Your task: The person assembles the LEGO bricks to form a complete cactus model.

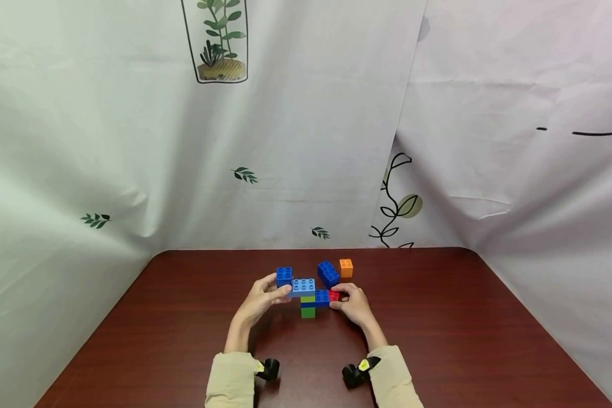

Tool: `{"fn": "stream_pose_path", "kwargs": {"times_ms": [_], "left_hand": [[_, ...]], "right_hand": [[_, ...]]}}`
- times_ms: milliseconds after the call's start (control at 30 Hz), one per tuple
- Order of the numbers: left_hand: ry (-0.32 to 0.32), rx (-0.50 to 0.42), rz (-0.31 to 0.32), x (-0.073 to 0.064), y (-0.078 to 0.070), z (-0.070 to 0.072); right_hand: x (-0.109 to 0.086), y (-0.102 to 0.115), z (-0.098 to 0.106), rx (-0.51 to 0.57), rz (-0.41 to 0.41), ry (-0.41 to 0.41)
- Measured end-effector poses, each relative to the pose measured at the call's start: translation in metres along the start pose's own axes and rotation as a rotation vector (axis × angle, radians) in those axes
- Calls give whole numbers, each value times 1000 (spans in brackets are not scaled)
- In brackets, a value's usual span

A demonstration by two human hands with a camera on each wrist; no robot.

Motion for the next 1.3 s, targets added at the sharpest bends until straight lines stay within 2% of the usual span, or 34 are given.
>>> {"fn": "stream_pose_path", "kwargs": {"times_ms": [200, 467, 767, 900, 1033, 1300], "left_hand": [[2, -3, -4, 0, 0, 0], [11, -5, -3, -1, 0, 1], [12, 4, -2, -1, 0, 1], [-1, 13, 9, -2, 1, 1], [-20, 28, 33, -2, 0, 0], [-25, 63, 5, -1, -2, -3]], "right_hand": [[-2, 0, 1, 32, -26, 0], [-2, 1, 4, 277, -113, 40], [-3, 2, 10, 355, -143, 55], [-3, -1, 11, 417, -141, 96], [-3, -4, 12, 486, -161, 129], [-3, -3, 13, 673, -208, 156]]}}
Point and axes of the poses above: each hand's wrist, its own x-axis towards the middle knuckle, its own z-axis out of the back of the hand, y = z × x, the point moved 4 cm from there along x, towards the middle knuckle, and after that the axes turned 8 degrees about x, right-handed, at the moved point
